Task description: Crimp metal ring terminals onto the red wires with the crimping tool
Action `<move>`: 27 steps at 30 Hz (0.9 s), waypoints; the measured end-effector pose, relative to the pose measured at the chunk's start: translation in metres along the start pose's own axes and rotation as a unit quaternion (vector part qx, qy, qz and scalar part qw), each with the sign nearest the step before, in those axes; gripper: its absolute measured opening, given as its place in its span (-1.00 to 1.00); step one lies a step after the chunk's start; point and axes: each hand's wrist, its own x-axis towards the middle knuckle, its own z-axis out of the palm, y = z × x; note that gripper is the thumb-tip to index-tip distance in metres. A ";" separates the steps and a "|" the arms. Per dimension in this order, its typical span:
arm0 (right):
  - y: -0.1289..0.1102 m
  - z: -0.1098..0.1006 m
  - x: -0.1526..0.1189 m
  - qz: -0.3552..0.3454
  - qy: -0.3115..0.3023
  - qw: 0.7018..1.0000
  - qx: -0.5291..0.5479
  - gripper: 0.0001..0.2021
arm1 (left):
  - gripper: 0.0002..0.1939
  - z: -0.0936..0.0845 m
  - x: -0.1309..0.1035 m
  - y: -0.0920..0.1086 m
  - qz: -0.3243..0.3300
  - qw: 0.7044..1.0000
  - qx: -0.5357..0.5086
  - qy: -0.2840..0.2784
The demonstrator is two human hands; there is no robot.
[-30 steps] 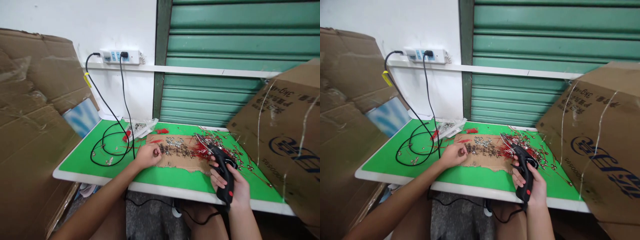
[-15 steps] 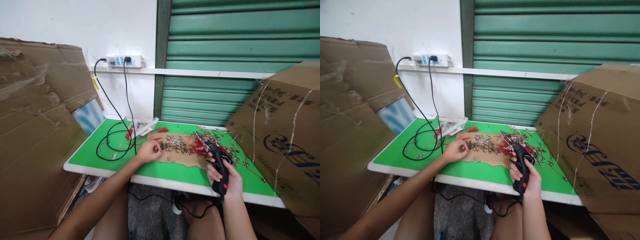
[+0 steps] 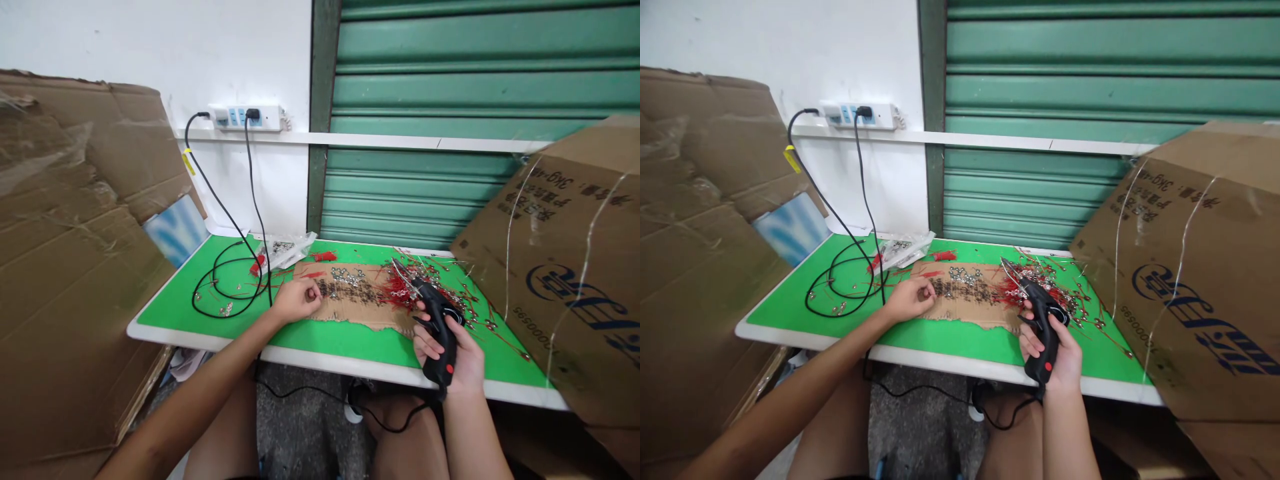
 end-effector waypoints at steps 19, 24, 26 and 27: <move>0.003 -0.002 -0.010 -0.075 0.017 0.995 0.069 -0.63 | -0.86 0.049 0.079 0.115 0.101 0.990 -0.067 -0.071; 0.002 -0.003 -0.010 -0.064 0.017 0.997 0.049 -0.60 | -0.74 0.040 0.084 0.093 0.086 0.994 -0.067 -0.014; 0.002 -0.004 -0.009 -0.061 0.013 0.997 0.036 -0.59 | -0.72 0.021 0.077 0.069 0.057 0.997 -0.056 -0.009; 0.002 -0.004 -0.009 -0.061 0.010 0.997 0.037 -0.59 | -0.69 0.012 0.074 0.058 0.041 0.998 -0.040 -0.006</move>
